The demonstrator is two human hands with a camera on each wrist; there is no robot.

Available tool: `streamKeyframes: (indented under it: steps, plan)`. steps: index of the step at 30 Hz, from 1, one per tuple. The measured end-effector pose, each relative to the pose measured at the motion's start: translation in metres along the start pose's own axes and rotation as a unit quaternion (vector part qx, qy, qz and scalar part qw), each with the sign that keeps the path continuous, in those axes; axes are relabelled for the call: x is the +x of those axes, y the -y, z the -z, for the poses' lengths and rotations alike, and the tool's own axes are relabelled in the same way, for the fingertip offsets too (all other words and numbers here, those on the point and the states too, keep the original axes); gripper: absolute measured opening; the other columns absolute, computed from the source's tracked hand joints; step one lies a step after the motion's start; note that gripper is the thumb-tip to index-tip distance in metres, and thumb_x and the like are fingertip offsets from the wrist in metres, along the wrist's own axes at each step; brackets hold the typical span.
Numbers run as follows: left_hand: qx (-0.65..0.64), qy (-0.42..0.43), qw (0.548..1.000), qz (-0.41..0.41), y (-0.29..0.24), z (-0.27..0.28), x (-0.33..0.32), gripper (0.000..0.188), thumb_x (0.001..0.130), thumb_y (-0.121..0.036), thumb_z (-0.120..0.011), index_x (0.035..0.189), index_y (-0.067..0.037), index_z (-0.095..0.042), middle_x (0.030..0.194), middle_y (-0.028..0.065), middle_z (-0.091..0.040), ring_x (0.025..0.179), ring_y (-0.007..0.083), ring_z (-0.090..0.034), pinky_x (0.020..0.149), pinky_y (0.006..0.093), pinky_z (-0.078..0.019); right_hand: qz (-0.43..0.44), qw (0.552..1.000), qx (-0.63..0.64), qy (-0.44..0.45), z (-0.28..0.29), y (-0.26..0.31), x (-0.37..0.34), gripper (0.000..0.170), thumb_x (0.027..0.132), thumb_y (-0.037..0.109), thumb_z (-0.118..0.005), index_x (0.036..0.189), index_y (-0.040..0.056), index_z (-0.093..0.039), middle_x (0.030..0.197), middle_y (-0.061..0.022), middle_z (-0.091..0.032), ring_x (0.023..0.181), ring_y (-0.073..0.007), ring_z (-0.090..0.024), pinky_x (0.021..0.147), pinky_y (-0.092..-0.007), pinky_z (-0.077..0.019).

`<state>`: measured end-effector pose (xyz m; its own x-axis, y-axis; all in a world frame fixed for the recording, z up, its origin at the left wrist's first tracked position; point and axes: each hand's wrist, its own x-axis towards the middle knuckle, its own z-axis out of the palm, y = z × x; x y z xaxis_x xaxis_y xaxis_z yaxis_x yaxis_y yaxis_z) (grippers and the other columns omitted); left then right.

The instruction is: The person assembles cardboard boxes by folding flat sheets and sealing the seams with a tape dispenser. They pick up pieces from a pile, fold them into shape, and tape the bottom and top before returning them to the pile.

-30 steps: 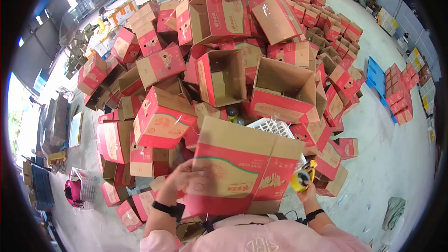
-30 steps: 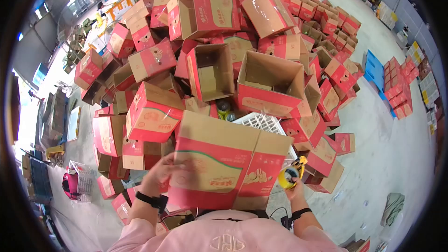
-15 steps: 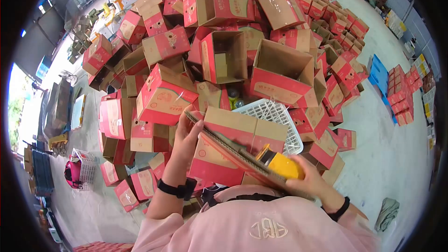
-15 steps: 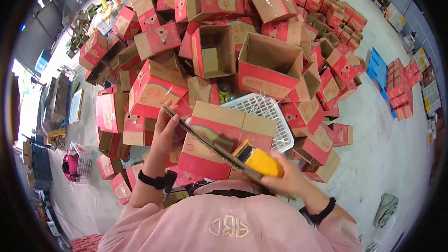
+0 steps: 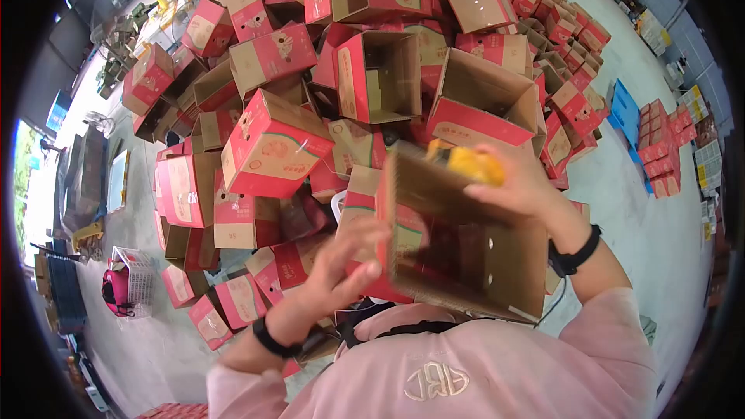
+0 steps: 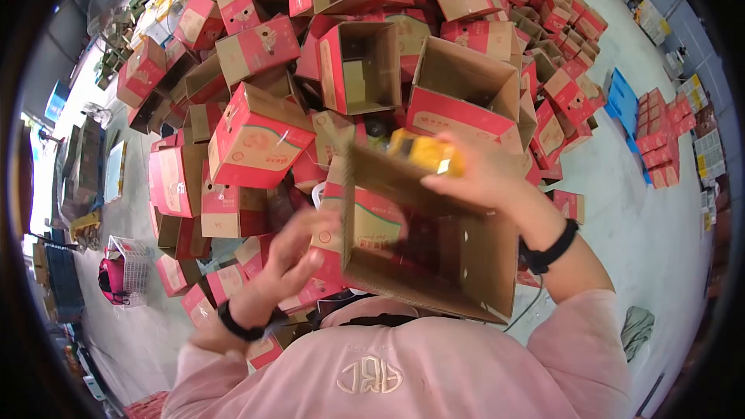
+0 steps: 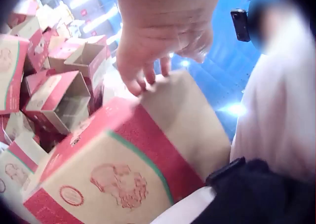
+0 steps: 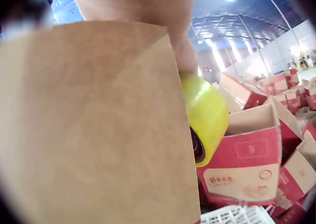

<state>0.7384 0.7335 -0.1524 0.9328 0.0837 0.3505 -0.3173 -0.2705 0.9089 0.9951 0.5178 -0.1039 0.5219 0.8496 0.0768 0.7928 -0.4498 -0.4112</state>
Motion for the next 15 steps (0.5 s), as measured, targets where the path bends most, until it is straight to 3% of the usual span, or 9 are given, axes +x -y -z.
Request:
streamKeyframes:
  steps: [1,3,5,8,9,10,11,13,15]
  plan:
    - [0.148,-0.073,0.986,-0.039,0.002,0.004,0.012,0.038,0.086,-0.023,-0.062,0.118,-0.003,-0.057,0.117,0.0177,-0.055,0.109,0.0332,-0.053,0.094,0.0417,-0.0398,0.055,0.998,0.013,0.031,-0.009,0.014,0.009,0.062,0.069,0.045,-0.073,0.117,0.0096,-0.055,0.106,-0.0142,-0.063,0.097,-0.0346,-0.060,0.081,-0.0418,-0.0486]
    - [0.208,0.065,0.952,-0.214,-0.004,0.002,0.050,0.033,0.082,-0.021,-0.064,0.112,-0.006,-0.060,0.107,0.0124,-0.059,0.100,0.0302,-0.057,0.089,0.0429,-0.0426,0.133,0.990,0.030,0.033,-0.032,0.026,0.020,0.063,0.069,0.046,-0.074,0.117,0.0098,-0.055,0.107,-0.0132,-0.063,0.098,-0.0333,-0.060,0.082,-0.0418,-0.0478]
    - [0.264,0.153,0.924,-0.231,0.005,-0.029,0.043,0.036,0.083,-0.035,-0.064,0.111,-0.012,-0.063,0.103,0.0057,-0.063,0.099,0.0195,-0.059,0.093,0.0412,-0.0398,0.121,0.987,0.052,0.096,-0.022,0.031,0.026,0.064,0.069,0.047,-0.073,0.117,0.0095,-0.054,0.110,-0.0134,-0.062,0.102,-0.0322,-0.059,0.086,-0.0407,-0.0466]
    - [0.216,0.227,0.929,-0.196,0.041,-0.078,0.050,0.039,0.083,-0.036,-0.063,0.114,-0.012,-0.062,0.105,0.0085,-0.064,0.101,0.0240,-0.059,0.097,0.0429,-0.0389,0.068,0.988,0.088,0.106,-0.008,0.006,0.015,0.053,0.080,0.040,-0.068,0.120,0.0090,-0.053,0.112,-0.0119,-0.060,0.107,-0.0262,-0.057,0.089,-0.0368,-0.0443]
    - [0.281,0.422,0.861,-0.030,0.049,-0.089,0.057,0.040,0.085,-0.036,-0.062,0.117,-0.011,-0.060,0.112,0.0109,-0.061,0.107,0.0265,-0.056,0.100,0.0436,-0.0366,0.067,0.988,0.088,0.106,-0.001,-0.006,0.007,0.053,0.080,0.040,-0.068,0.120,0.0090,-0.053,0.112,-0.0119,-0.060,0.107,-0.0262,-0.057,0.089,-0.0368,-0.0443]
    - [0.327,0.586,0.729,0.135,0.052,-0.097,0.064,0.042,0.086,-0.036,-0.060,0.120,-0.011,-0.058,0.119,0.0133,-0.058,0.113,0.0291,-0.053,0.104,0.0443,-0.0342,0.002,0.980,0.193,0.059,0.009,-0.019,-0.003,0.048,0.082,0.035,-0.066,0.120,0.0078,-0.053,0.111,-0.0098,-0.060,0.106,-0.0221,-0.057,0.089,-0.0344,-0.0442]
    - [0.328,0.588,0.728,0.129,0.050,-0.104,0.064,0.042,0.086,-0.036,-0.060,0.120,-0.011,-0.058,0.119,0.0133,-0.058,0.113,0.0291,-0.053,0.104,0.0443,-0.0342,-0.062,0.954,0.292,0.008,0.019,-0.031,-0.012,0.043,0.085,0.029,-0.065,0.120,0.0066,-0.053,0.109,-0.0077,-0.060,0.104,-0.0179,-0.056,0.089,-0.0320,-0.0440]
    - [0.153,0.362,0.917,-0.063,0.032,-0.113,0.066,0.048,0.088,-0.039,-0.057,0.125,-0.010,-0.053,0.131,0.0169,-0.048,0.126,0.0326,-0.042,0.109,0.0459,-0.0281,-0.100,0.923,0.366,-0.065,0.025,-0.057,-0.033,0.041,0.085,0.024,-0.065,0.119,0.0052,-0.053,0.107,-0.0059,-0.059,0.102,-0.0144,-0.055,0.086,-0.0288,-0.0439]
    - [0.151,0.243,0.915,-0.284,-0.008,-0.134,0.103,0.052,0.088,-0.041,-0.056,0.128,-0.008,-0.051,0.137,0.0172,-0.042,0.133,0.0323,-0.034,0.111,0.0471,-0.0243,-0.136,0.878,0.440,-0.131,0.014,-0.064,-0.045,0.039,0.085,0.019,-0.065,0.119,0.0039,-0.053,0.106,-0.0042,-0.058,0.099,-0.0109,-0.054,0.084,-0.0257,-0.0437]
